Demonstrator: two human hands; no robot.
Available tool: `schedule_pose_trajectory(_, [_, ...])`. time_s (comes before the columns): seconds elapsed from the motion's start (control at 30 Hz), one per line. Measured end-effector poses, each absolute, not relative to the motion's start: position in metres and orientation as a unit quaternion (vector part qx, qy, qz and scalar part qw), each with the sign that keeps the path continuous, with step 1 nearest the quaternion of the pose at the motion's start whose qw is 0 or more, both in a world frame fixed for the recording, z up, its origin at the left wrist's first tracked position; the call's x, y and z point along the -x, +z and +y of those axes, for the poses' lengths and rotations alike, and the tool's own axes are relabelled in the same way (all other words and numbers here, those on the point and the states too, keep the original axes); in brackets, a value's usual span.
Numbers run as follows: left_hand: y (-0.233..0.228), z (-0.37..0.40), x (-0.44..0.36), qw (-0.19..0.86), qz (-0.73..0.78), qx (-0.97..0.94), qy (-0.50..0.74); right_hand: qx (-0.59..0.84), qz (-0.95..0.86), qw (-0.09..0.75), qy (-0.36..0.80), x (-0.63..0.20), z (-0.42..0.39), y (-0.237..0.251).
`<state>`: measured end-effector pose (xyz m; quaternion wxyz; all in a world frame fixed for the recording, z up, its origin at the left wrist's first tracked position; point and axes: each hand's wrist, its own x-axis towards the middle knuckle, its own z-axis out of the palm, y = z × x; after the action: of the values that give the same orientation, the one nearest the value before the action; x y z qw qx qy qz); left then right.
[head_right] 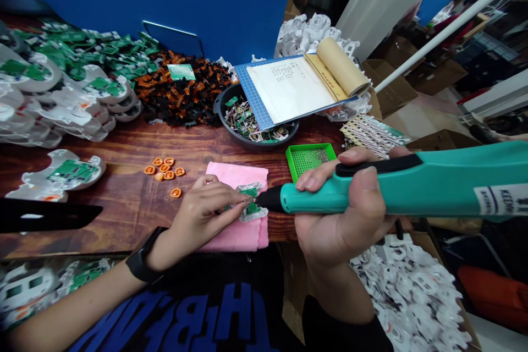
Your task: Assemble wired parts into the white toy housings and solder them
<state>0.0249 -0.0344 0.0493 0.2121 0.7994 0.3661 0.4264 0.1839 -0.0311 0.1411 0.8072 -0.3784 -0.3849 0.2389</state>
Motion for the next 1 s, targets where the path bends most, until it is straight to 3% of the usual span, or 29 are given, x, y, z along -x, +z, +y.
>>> schedule_pose_trajectory(0.67, [0.051, -0.039, -0.024, 0.145, 0.374, -0.830, 0.386, 0.383, -0.420, 0.785, 0.247, -0.177, -0.034, 0.133])
schedule_pose_trajectory(1.0, [0.046, -0.039, -0.023, 0.231, 0.406, -0.811, 0.351, 0.418, -0.400, 0.783, 0.227, -0.176, -0.034, 0.132])
